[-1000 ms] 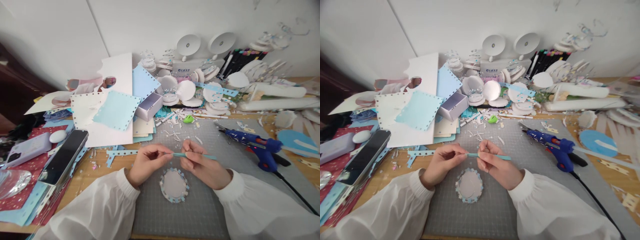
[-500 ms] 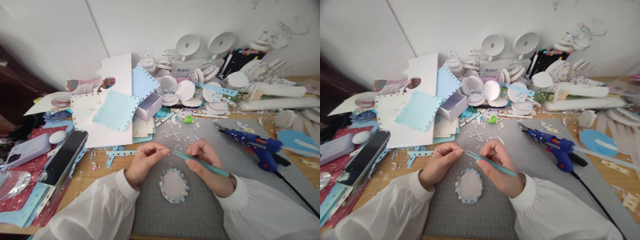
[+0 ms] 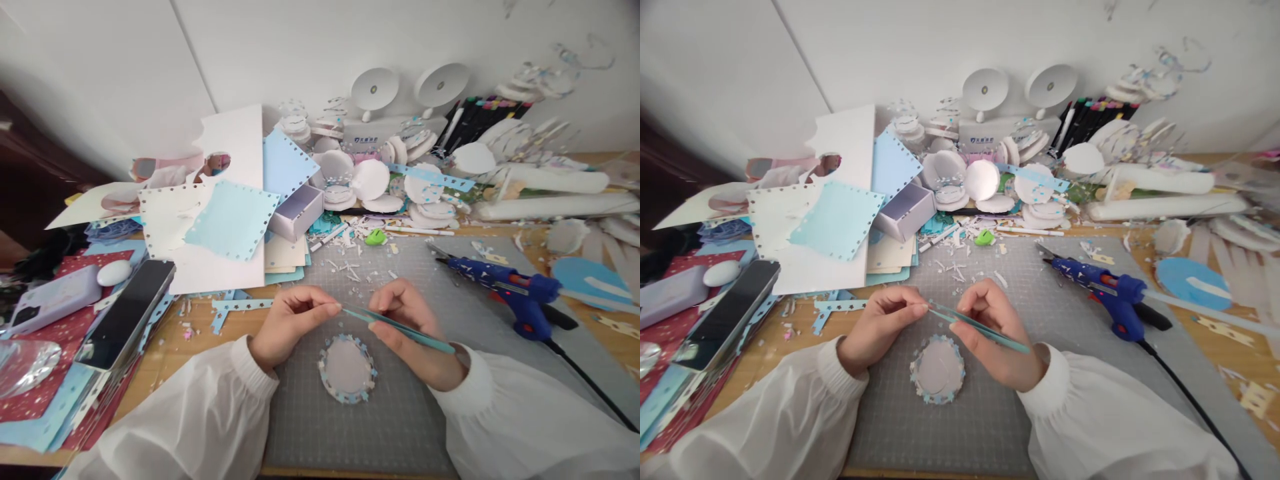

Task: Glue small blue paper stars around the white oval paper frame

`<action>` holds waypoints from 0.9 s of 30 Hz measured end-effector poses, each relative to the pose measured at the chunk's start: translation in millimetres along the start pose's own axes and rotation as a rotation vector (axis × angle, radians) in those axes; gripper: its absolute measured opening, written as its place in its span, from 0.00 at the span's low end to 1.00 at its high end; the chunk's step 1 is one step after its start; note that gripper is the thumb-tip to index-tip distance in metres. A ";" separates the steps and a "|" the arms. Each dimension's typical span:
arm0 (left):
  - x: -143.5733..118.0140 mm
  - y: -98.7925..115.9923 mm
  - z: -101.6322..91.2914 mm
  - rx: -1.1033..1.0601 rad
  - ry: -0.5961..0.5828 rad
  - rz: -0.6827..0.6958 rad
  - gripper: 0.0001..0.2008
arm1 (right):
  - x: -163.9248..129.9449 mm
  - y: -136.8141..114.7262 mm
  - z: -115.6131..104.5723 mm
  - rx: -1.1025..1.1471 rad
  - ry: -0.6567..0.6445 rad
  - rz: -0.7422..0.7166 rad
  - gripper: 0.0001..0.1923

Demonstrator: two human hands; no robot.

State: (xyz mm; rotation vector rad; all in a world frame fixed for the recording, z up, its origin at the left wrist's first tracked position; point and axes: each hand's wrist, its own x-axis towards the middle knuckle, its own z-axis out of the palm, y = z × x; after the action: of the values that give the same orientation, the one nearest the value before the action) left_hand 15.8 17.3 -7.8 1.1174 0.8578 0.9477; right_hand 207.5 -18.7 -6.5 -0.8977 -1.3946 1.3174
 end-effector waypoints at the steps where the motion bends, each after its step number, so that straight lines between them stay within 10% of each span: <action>1: -0.1 0.0 -0.1 0.007 -0.003 0.000 0.07 | 0.1 -0.4 0.1 0.001 0.007 0.007 0.07; 27: -0.8 3.7 1.5 0.089 -0.064 0.004 0.08 | 1.5 0.7 -1.6 0.020 0.013 0.072 0.07</action>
State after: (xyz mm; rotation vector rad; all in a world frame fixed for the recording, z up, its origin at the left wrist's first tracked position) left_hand 16.2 16.7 -3.8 1.2201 0.8523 0.8797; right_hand 208.6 -16.7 -7.0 -0.9493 -1.3472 1.3753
